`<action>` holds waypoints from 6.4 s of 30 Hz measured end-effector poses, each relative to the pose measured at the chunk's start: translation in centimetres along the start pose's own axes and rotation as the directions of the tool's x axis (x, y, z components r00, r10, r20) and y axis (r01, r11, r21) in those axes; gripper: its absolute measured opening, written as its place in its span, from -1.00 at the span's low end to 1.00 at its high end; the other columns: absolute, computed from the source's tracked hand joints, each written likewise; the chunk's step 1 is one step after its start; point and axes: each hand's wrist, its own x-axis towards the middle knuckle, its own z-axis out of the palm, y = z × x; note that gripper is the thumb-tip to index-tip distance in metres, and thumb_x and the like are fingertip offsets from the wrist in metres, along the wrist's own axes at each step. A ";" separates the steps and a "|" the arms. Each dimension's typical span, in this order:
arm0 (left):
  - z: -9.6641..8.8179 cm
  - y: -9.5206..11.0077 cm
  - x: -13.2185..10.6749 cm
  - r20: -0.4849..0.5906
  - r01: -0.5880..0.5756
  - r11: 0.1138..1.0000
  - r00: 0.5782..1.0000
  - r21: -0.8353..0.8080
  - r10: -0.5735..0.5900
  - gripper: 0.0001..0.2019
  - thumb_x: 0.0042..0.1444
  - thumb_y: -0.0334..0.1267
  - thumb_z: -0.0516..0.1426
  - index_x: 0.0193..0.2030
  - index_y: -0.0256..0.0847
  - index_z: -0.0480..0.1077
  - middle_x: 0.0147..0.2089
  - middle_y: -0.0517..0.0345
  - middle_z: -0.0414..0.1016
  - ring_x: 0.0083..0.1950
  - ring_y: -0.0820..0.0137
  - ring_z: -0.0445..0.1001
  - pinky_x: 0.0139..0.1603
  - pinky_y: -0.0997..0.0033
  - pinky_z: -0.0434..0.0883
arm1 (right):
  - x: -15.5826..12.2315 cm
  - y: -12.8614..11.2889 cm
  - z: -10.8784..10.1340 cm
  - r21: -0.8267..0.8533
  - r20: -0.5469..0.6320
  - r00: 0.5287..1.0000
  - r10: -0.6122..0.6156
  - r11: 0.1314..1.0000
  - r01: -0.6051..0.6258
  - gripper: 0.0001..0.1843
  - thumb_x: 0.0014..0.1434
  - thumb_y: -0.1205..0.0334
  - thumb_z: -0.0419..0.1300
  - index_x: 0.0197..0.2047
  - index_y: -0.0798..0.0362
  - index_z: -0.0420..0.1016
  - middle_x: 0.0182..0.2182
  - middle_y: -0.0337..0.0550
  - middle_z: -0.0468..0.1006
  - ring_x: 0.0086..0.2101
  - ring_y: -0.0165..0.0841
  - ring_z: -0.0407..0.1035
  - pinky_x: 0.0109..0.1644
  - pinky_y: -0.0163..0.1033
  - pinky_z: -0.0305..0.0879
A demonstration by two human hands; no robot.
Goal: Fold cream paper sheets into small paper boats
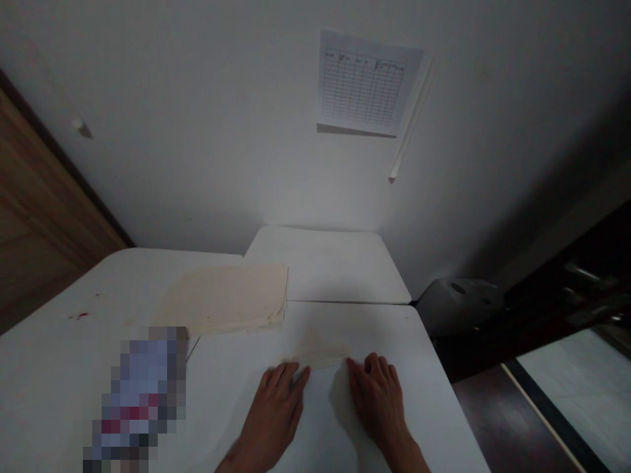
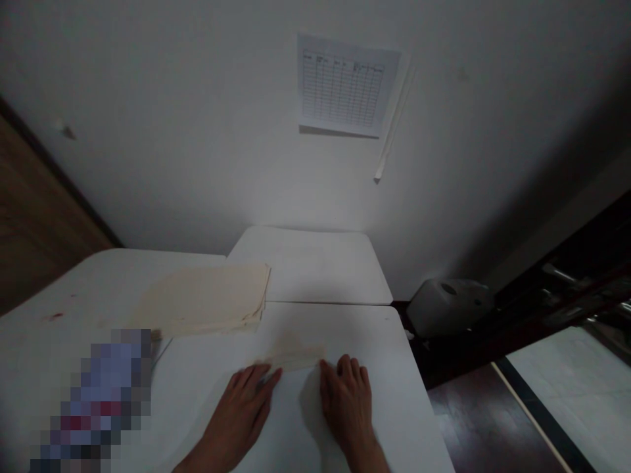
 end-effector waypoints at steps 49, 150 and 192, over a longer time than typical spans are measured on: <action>-0.9 -1.3 -2.0 -0.006 0.018 0.994 1.000 0.107 -0.017 -0.31 0.27 0.03 -0.03 0.40 -0.30 -0.13 0.40 -0.10 0.01 0.38 0.17 0.05 0.34 0.03 0.08 | -1.2 1.6 1.0 -0.113 0.137 0.979 -0.152 0.979 0.168 -0.47 0.28 0.21 0.06 0.31 -0.11 0.14 0.31 -0.05 0.09 0.25 -0.08 0.05 0.23 0.16 0.07; -1.6 -5.2 3.9 0.131 0.085 0.781 0.991 -0.619 -0.005 -0.84 0.23 -0.28 0.09 -0.32 -0.11 0.50 -0.31 0.17 0.47 -0.18 0.34 0.42 -0.14 0.35 0.34 | 4.5 -4.9 2.1 0.365 0.086 0.942 -0.324 0.890 0.272 -0.86 0.27 0.35 0.12 -0.24 -0.02 0.50 -0.20 -0.17 0.52 -0.14 -0.31 0.34 -0.05 -0.25 0.31; -0.2 -2.1 -1.7 -0.050 -0.058 0.998 0.997 -0.037 0.056 -0.58 0.18 -0.48 -0.03 0.14 -0.09 0.31 -0.11 0.03 0.48 -0.08 0.23 0.47 0.03 0.08 0.43 | 3.9 -4.3 3.3 0.292 0.073 0.869 -0.489 0.844 0.450 -0.82 0.27 0.27 0.16 -0.07 -0.12 0.48 -0.11 -0.18 0.46 -0.13 -0.28 0.27 -0.05 -0.17 0.18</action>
